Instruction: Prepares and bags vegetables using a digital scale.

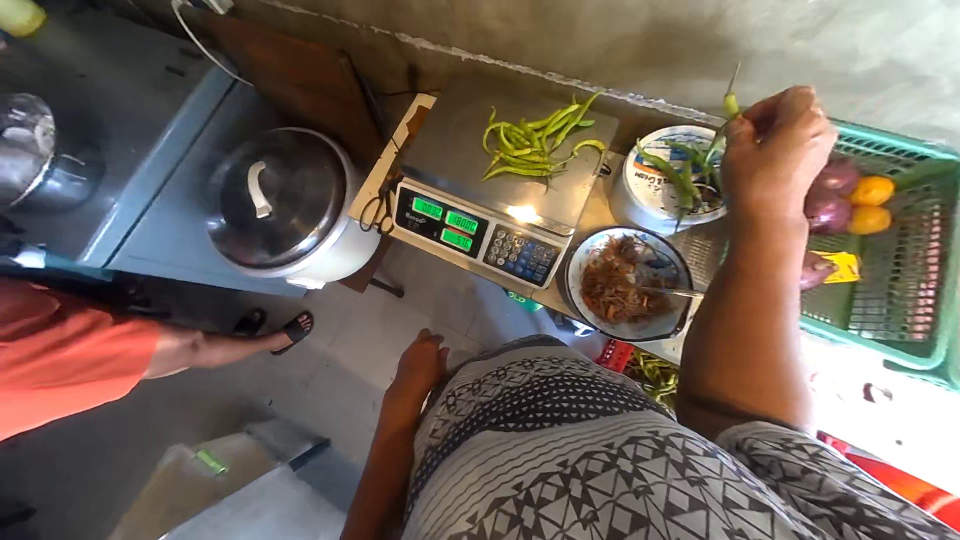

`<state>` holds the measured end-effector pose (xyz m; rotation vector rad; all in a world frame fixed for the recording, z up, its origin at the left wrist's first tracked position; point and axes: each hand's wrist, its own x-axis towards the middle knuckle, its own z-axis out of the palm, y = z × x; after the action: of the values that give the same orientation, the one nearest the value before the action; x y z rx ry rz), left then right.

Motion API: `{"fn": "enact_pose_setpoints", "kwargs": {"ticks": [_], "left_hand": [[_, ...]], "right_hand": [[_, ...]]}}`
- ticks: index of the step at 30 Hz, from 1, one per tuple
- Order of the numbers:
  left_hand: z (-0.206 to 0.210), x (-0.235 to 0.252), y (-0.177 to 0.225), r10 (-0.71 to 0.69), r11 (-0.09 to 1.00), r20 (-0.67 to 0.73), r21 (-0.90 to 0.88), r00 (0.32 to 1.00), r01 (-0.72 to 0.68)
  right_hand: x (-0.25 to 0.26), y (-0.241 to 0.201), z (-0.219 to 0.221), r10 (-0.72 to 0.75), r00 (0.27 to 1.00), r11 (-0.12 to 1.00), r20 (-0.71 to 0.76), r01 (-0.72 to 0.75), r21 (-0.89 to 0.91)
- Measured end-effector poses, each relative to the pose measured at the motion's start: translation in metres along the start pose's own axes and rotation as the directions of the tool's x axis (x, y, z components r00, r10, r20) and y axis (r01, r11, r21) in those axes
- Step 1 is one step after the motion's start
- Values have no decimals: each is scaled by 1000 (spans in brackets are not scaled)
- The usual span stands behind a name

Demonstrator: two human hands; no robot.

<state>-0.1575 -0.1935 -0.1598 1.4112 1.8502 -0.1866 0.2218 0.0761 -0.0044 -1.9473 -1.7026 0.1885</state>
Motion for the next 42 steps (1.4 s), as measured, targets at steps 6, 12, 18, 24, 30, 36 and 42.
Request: {"fn": "enact_pose_setpoints", "kwargs": {"ticks": [6, 12, 18, 24, 30, 36, 42], "left_hand": [[1, 4, -2, 24, 1000, -12, 11, 1000, -24], [5, 1, -7, 6, 1000, 2, -7, 1000, -6], [5, 0, -10, 8, 1000, -12, -27, 1000, -8], [7, -6, -13, -10, 999, -15, -49, 1000, 9], [12, -13, -23, -55, 996, -9, -73, 998, 54], [11, -11, -24, -40, 997, -4, -68, 999, 40], [6, 0, -15, -7, 1000, 12, -18, 1000, 8]], "right_hand": [[-8, 5, 6, 61, 985, 997, 160, -67, 34], [-11, -26, -7, 51, 999, 999, 12, -51, 8], [-27, -83, 48, -350, 936, 895, -30, 343, 286], [-40, -101, 114, -461, 862, 883, 208, 424, 201], [-20, -75, 90, -396, 899, 912, 187, 360, 198], [9, -29, 24, 32, 970, 998, 240, -20, -53], [-2, -4, 38, 157, 946, 981, 283, -116, -159]]}}
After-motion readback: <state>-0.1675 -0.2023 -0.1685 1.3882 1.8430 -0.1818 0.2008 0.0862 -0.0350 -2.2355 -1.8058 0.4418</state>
